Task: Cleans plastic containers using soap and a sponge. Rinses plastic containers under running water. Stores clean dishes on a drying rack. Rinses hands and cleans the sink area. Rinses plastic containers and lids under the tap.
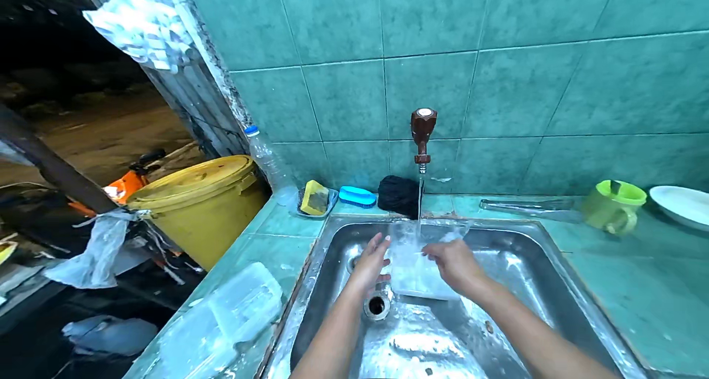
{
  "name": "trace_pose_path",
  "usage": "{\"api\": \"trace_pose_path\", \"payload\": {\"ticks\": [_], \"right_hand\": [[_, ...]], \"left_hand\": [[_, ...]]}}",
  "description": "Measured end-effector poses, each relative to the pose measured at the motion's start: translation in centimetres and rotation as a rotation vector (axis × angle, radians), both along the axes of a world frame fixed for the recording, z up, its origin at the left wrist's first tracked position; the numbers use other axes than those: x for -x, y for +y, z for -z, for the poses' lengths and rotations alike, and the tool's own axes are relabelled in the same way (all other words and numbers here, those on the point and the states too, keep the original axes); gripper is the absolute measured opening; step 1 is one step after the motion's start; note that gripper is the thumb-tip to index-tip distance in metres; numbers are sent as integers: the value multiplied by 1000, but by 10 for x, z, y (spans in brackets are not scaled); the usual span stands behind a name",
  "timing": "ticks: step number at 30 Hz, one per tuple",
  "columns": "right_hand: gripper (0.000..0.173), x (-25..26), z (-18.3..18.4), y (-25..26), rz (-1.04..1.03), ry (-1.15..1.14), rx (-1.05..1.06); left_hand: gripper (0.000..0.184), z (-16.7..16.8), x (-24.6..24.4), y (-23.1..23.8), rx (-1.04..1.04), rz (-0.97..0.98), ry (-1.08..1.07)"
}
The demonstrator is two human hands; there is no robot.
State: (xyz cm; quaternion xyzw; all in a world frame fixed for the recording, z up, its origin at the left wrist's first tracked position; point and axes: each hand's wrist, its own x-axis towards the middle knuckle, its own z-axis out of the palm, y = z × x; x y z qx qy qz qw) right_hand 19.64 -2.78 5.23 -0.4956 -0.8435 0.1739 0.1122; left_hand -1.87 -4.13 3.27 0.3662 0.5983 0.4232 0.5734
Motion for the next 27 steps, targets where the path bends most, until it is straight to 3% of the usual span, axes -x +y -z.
{"api": "trace_pose_path", "payload": {"ticks": [2,5,9,12,15,17,19,23,27], "right_hand": [[34,0,5,3,-60,86,22],[36,5,4,9,35,38,-20],[33,8,8,14,-12,166,-31],[31,3,5,21,144,96,-159],[29,4,2,25,132,101,-188],[25,2,1,30,129,299,-62],[21,1,-3,31,188,599,157],[25,6,-8,23,238,1006,455],[28,9,-16,22,195,961,492]], "left_hand": [[61,3,-2,0,-13,-26,-18],[67,2,1,-3,-110,-79,28],[87,0,10,-6,-229,-75,71],[99,5,13,-10,-231,-68,55],[108,12,17,-14,-350,-18,263],[106,4,17,-18,-441,54,556],[99,-11,14,-19,-531,99,711],[90,-48,17,-15,-601,146,643],[54,-72,27,-13,-461,272,452]]}}
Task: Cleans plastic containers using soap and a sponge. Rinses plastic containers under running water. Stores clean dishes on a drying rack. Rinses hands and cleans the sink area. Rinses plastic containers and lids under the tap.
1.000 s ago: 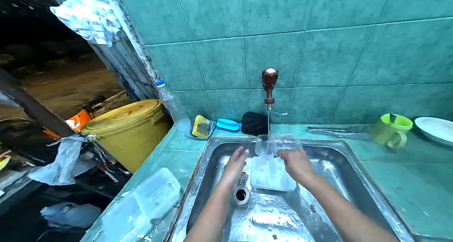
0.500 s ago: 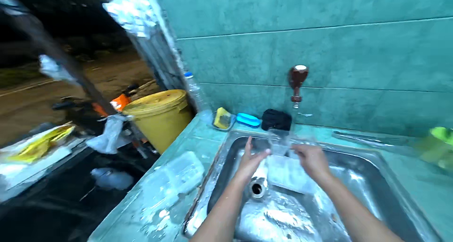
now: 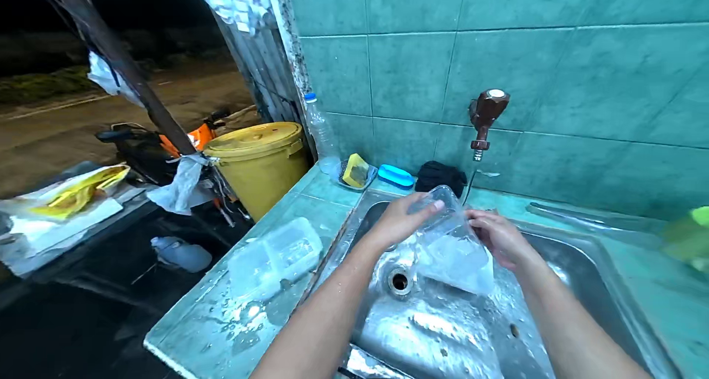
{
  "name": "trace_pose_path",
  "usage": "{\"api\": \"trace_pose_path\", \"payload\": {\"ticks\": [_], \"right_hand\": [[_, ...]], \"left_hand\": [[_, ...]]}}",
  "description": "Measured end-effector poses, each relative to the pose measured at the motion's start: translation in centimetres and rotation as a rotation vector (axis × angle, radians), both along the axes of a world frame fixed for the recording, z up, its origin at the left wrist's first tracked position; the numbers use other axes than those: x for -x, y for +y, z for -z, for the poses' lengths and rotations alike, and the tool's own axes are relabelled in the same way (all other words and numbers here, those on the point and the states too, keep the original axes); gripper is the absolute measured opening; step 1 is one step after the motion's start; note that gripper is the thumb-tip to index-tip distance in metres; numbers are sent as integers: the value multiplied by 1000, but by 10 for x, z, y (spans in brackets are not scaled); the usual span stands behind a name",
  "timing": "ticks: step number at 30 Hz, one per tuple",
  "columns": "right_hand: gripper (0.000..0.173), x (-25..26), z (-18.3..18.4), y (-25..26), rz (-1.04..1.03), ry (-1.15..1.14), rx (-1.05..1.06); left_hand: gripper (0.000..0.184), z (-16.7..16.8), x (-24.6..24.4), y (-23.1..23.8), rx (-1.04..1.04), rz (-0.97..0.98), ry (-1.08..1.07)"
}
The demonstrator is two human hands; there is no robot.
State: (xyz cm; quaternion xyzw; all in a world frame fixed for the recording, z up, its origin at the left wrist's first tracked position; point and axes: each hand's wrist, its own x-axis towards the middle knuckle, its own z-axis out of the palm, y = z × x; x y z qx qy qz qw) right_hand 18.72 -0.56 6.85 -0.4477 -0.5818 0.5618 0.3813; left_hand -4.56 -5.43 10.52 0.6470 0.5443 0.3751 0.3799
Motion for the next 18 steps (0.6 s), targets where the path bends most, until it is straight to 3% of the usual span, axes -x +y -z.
{"api": "trace_pose_path", "payload": {"ticks": [6,9,12,14,18], "right_hand": [[24,10,-26,-8,-250,-321,-451],[24,28,-31,-19,-309,-311,-696],[50,33,-28,-16,-197,-307,-809],[54,24,-9,-9,-167,-444,-767],[49,11,51,-12,-499,-950,-388]], "left_hand": [[35,-19,15,-22,58,55,47],[17,-26,33,-49,15,89,118],[16,-38,73,-90,-194,7,249],[18,-39,116,-118,-387,-106,363],[23,-16,192,-173,-569,-341,583]]}}
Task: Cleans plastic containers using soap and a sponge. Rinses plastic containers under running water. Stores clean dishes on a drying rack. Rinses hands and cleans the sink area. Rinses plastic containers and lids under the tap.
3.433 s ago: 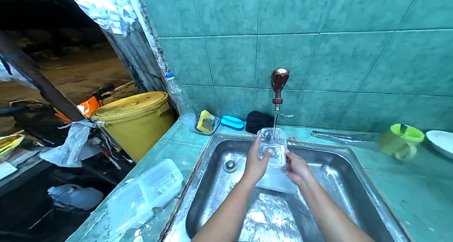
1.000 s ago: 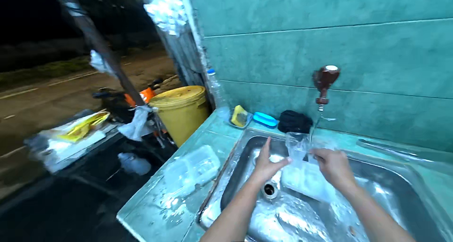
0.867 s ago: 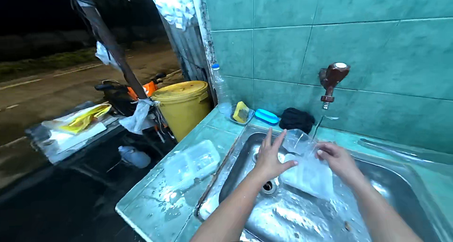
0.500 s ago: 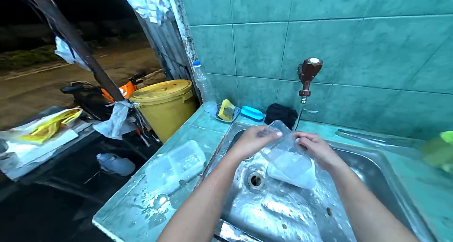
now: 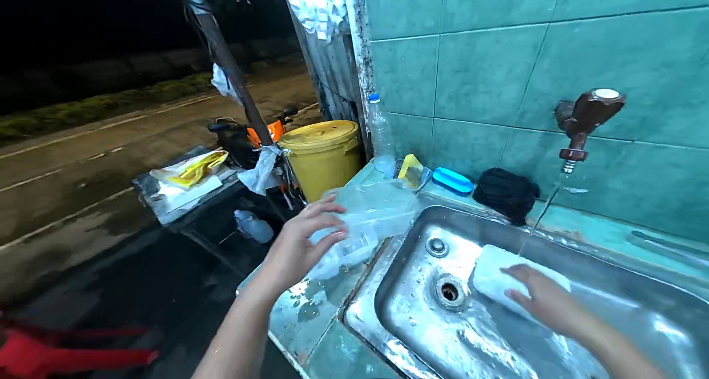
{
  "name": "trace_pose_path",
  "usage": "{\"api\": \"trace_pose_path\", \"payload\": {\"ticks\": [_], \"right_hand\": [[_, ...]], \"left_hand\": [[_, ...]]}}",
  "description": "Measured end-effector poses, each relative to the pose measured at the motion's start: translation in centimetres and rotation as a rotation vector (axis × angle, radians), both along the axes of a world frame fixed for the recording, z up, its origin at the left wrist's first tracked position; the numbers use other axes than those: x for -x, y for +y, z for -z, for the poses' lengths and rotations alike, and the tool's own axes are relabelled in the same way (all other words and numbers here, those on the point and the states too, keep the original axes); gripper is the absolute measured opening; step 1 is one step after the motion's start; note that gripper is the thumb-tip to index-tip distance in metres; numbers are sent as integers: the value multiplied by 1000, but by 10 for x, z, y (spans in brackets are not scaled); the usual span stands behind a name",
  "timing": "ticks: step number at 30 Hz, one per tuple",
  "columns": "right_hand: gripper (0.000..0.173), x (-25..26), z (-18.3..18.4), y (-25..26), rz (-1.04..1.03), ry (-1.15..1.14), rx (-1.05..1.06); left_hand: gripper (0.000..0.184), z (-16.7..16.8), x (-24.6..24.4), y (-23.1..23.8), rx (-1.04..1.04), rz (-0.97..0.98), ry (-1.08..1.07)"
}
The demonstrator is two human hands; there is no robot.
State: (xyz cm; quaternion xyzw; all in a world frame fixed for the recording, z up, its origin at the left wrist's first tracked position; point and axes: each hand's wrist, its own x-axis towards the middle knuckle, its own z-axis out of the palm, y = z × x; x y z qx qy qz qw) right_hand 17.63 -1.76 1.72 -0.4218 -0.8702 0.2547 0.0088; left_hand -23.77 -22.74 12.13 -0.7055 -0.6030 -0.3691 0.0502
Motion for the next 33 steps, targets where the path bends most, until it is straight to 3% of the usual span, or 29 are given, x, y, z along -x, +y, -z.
{"api": "trace_pose_path", "payload": {"ticks": [4,10,16,19,21,26,29,31,33], "right_hand": [[40,9,33,-13,-16,-309,45],[40,27,11,-20,-81,-536,102],[31,30,3,-27,-9,-492,64],[30,30,2,-28,7,-446,48],[30,30,-1,-26,20,-406,32],[26,25,-2,-11,53,-292,42],[28,16,-10,-1,75,-168,83],[30,12,-11,1,77,-113,91],[27,12,-7,1,91,-70,80]], "left_hand": [[26,48,35,-29,22,-117,48],[26,74,39,-44,-6,-244,22],[38,82,36,-50,42,-278,87],[68,78,31,-48,47,-296,101],[76,69,21,-43,-17,-307,109],[46,56,-48,-7,-156,-146,14],[33,73,-105,29,85,74,-38],[35,78,-145,52,419,228,-39],[39,92,-180,77,614,356,-1]]}}
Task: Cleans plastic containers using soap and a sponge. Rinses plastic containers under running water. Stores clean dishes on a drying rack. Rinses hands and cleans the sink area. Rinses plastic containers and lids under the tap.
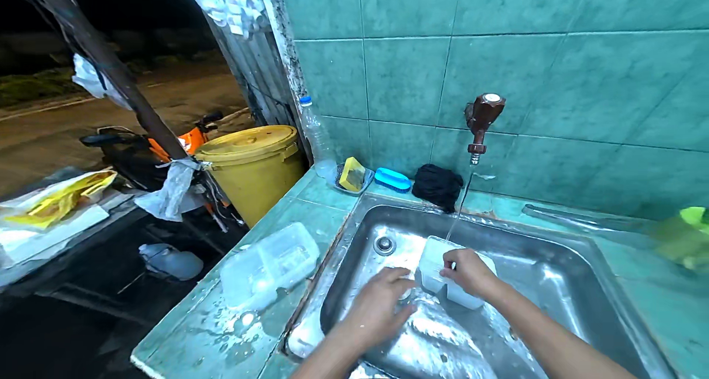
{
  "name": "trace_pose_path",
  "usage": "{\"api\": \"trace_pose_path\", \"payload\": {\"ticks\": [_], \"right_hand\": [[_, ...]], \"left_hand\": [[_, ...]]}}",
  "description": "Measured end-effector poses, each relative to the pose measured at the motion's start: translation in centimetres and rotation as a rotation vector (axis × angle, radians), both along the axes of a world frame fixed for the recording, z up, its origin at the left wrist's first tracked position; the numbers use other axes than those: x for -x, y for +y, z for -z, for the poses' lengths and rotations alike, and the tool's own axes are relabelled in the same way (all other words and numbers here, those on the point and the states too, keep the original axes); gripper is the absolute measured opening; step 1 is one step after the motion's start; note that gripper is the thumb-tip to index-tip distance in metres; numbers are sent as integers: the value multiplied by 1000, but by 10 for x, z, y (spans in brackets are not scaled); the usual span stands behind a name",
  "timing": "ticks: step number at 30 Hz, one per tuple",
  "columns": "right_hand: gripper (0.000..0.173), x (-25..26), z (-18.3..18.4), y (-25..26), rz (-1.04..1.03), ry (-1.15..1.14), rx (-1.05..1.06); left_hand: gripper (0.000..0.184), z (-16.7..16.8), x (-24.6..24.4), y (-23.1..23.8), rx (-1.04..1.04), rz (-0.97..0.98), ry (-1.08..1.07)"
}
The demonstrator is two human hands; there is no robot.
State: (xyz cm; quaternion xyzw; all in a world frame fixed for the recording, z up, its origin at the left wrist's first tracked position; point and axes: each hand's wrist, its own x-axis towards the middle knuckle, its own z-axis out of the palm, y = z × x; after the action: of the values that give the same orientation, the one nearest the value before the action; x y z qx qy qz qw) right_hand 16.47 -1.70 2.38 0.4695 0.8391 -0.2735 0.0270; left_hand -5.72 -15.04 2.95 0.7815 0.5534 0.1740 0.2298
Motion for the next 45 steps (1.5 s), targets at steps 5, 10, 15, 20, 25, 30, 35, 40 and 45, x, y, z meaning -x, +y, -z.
{"api": "trace_pose_path", "payload": {"ticks": [5,10,15,20,25,30,35,40,45], "right_hand": [[24,1,0,-4,9,-30,7],[24,-7,-13,0,98,15,38],[28,-11,-32,7,338,222,-47],[21,-33,-36,24,611,637,-83],[16,-40,-33,31,885,1138,33],[14,-23,-25,35,1014,1515,245],[26,-8,-23,31,955,1539,457],[33,-2,-32,32,1065,1513,556],[29,-31,-26,27,904,1440,520]], "left_hand": [[43,38,-51,49,-24,75,115],[35,36,-64,71,-54,72,234],[28,54,-65,68,17,167,289],[61,36,-60,67,74,-79,-158],[75,13,-67,83,-106,-248,-393],[90,-4,-75,99,113,-301,-732],[61,-10,-75,127,135,-421,-979],[59,-19,-80,148,106,-413,-937],[62,-26,-75,141,260,-373,-931]]}}
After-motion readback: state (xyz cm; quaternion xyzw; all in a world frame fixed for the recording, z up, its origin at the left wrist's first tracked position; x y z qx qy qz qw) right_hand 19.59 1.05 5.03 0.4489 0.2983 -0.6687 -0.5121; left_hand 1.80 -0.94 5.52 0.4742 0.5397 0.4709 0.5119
